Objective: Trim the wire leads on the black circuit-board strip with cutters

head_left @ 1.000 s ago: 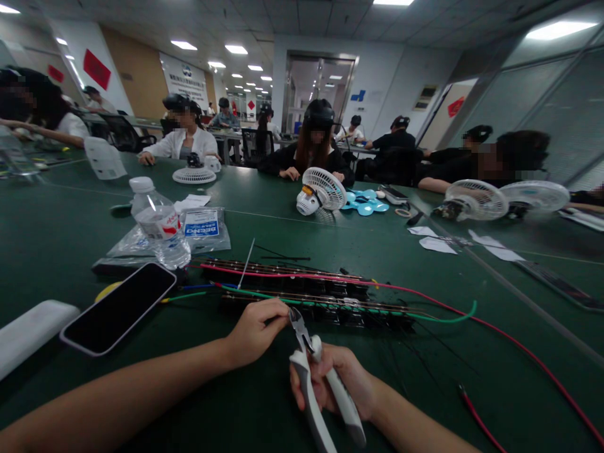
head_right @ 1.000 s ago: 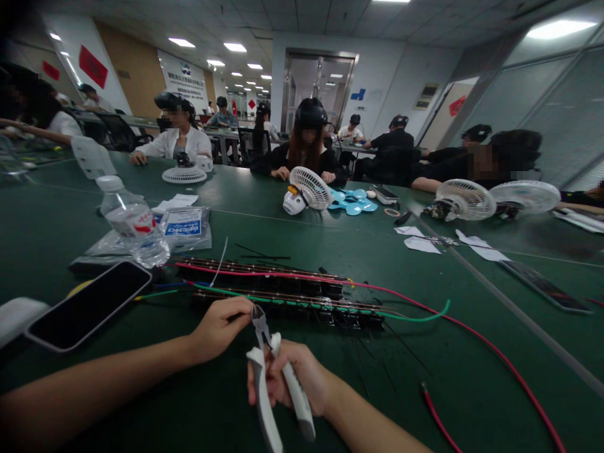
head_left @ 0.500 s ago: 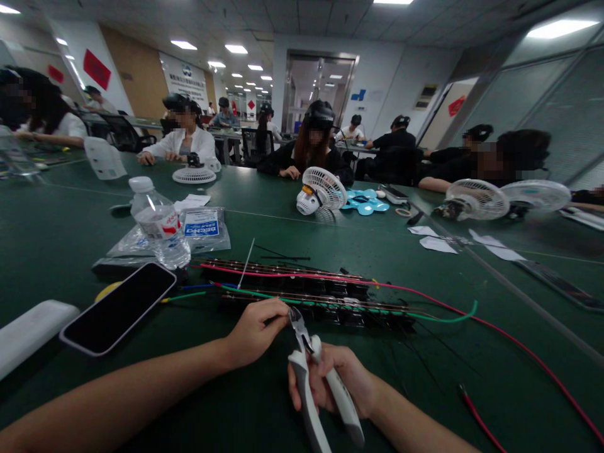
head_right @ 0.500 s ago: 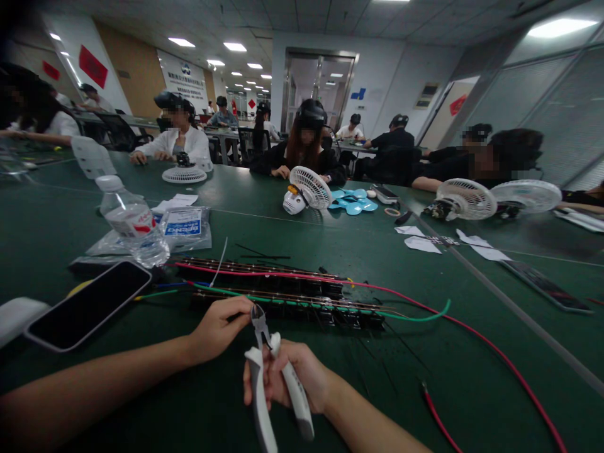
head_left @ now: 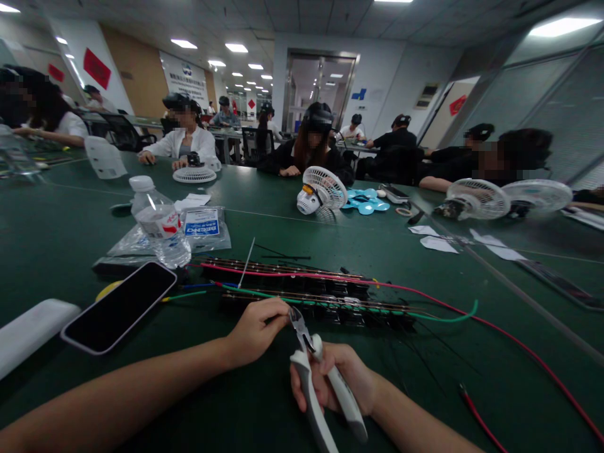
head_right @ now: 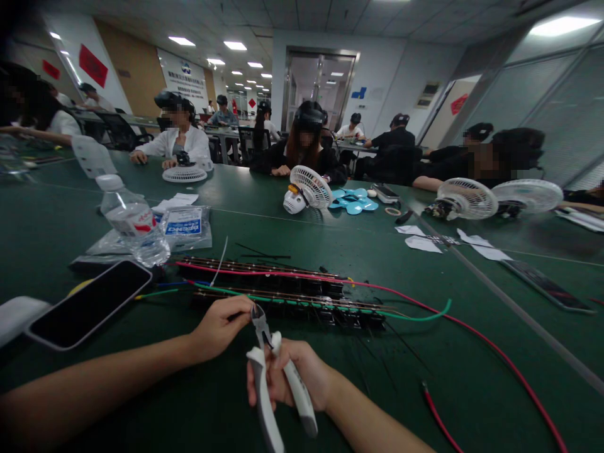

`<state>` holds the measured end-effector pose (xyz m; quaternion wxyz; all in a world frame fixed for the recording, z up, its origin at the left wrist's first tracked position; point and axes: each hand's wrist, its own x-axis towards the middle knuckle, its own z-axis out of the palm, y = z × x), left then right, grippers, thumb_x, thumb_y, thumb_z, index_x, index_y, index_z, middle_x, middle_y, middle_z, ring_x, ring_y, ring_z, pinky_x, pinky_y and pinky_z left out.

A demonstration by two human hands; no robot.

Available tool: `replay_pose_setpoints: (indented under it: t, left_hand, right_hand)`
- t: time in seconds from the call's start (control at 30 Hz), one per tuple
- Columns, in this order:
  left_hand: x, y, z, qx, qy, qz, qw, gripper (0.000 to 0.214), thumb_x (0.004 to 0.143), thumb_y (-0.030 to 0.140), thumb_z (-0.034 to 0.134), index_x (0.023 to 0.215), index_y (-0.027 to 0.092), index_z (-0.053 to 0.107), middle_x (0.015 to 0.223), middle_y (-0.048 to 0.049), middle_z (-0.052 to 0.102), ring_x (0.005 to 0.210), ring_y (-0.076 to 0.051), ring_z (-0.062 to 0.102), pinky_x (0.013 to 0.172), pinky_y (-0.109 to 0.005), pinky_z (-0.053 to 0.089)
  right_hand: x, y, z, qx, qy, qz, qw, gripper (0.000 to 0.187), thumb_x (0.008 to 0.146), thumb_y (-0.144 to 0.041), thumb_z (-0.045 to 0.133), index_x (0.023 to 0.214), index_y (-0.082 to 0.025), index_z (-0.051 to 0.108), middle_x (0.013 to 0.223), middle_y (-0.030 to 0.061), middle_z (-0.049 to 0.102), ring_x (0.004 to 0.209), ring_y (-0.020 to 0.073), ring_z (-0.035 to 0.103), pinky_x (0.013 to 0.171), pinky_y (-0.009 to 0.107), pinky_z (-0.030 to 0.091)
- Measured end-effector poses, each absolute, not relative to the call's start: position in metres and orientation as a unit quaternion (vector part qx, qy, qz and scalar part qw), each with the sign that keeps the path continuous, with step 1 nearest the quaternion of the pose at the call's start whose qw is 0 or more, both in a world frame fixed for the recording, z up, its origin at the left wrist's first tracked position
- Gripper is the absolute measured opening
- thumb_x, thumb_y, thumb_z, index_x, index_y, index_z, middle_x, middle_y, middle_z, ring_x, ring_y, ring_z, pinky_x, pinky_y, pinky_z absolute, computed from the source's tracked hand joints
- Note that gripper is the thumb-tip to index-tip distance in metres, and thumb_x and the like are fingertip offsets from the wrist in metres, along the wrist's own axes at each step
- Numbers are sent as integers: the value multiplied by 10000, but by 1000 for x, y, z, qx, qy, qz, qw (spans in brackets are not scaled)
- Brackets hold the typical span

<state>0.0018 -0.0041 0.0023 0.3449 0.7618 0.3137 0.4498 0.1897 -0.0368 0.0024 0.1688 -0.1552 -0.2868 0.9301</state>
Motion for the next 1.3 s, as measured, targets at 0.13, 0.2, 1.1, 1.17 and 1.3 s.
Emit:
replay_pose_setpoints:
  t: [0.13, 0.2, 1.1, 1.17, 1.3]
  left_hand:
    - [2, -4, 3, 761, 316, 453, 340, 168, 853, 148, 481, 738, 128, 602, 744, -48, 603, 706, -135, 561, 669, -245, 448]
    - [2, -4, 3, 762, 317, 452, 338, 174, 853, 153, 478, 732, 127, 600, 738, -48, 601, 700, -136, 558, 661, -246, 448]
    - [2, -5, 4, 775, 302, 445, 332, 146, 845, 125, 482, 801, 132, 621, 804, -68, 634, 771, -156, 594, 721, -279, 481]
    - [1, -5, 4, 774, 302, 446, 332, 149, 847, 125, 480, 802, 133, 622, 803, -67, 633, 772, -154, 594, 723, -277, 480]
    - [1, -4, 3, 777, 300, 447, 327, 154, 847, 136, 481, 794, 134, 625, 801, -66, 634, 766, -155, 593, 714, -278, 482]
  right_hand:
    - [191, -37, -1, -169, -277, 930, 171, 366, 581, -241, 401, 819, -24, 576, 704, 154, 623, 622, 175, 583, 484, 218, 370]
    - [192, -37, -1, -176, -275, 930, 169, 353, 583, -237, 403, 804, -21, 574, 698, 160, 624, 603, 169, 579, 486, 220, 370]
    - [192, -34, 1, -156, -281, 938, 134, 491, 571, -274, 394, 909, 23, 592, 775, 176, 644, 571, 151, 576, 496, 228, 411]
    - [192, -34, 1, -155, -279, 938, 136, 485, 576, -271, 391, 904, 24, 593, 775, 177, 643, 592, 160, 584, 493, 229, 407]
    - [191, -36, 1, -156, -277, 934, 162, 415, 578, -252, 390, 845, -12, 598, 747, 157, 632, 643, 179, 591, 471, 222, 375]
